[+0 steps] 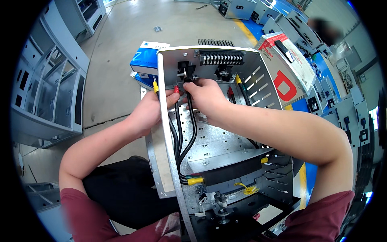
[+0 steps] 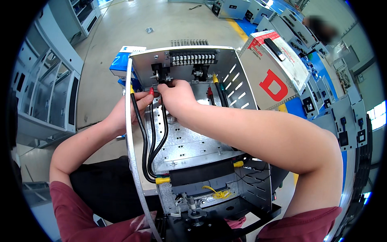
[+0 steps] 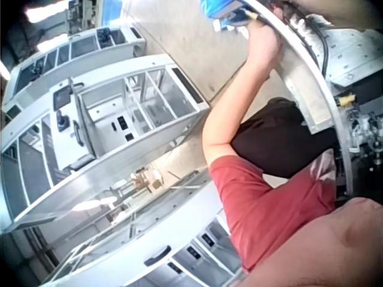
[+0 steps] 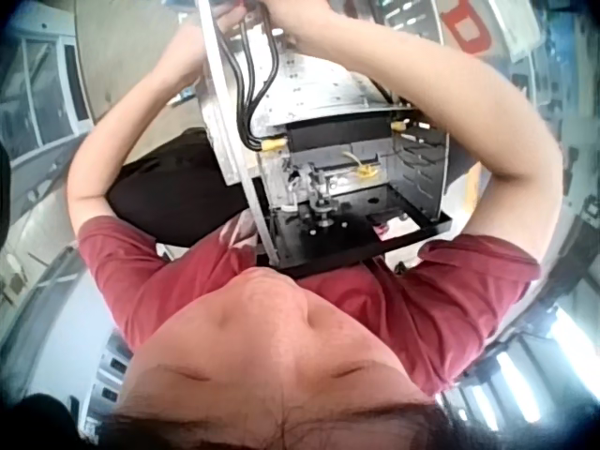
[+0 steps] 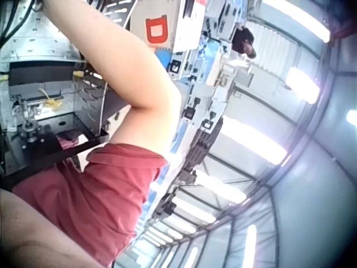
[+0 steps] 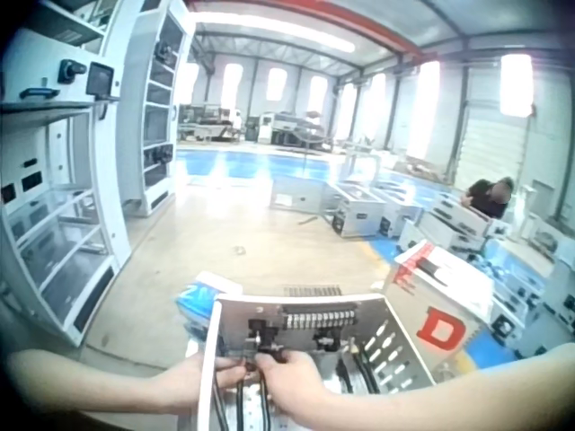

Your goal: The person assembles a large metal appliance on the floor, installing a black plastic component, routing wires, and tightening screws with a wrench.

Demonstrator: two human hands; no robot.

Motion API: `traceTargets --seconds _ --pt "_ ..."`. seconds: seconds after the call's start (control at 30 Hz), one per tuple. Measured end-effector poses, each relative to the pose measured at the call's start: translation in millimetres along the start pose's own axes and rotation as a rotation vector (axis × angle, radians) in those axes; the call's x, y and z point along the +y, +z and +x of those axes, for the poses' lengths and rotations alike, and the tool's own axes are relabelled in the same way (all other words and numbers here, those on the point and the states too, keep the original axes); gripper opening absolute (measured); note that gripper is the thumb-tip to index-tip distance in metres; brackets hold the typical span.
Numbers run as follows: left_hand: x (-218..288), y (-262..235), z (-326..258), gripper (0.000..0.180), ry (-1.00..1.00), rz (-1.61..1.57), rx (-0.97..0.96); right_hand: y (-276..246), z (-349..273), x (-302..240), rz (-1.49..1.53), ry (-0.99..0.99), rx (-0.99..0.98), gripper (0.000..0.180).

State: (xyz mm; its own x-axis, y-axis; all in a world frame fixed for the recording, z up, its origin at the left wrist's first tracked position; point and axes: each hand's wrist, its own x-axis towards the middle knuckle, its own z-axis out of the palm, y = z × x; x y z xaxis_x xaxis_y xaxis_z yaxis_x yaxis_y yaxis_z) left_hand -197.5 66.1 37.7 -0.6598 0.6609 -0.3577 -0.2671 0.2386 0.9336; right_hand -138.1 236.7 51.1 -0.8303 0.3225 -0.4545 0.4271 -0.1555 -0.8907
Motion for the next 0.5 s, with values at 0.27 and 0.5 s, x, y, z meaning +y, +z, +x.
traceTargets --seconds 0.27,0.5 --pt "11.7 -11.7 2.2 0.033 0.060 0.229 -0.072 -2.7 -5.2 -7.6 -0.056 0.037 -0.029 0.034" --pt "2.4 -15.7 7.8 0.031 0.116 0.243 -0.077 -2.7 -2.0 -4.7 -0.049 0.019 -0.006 0.032"
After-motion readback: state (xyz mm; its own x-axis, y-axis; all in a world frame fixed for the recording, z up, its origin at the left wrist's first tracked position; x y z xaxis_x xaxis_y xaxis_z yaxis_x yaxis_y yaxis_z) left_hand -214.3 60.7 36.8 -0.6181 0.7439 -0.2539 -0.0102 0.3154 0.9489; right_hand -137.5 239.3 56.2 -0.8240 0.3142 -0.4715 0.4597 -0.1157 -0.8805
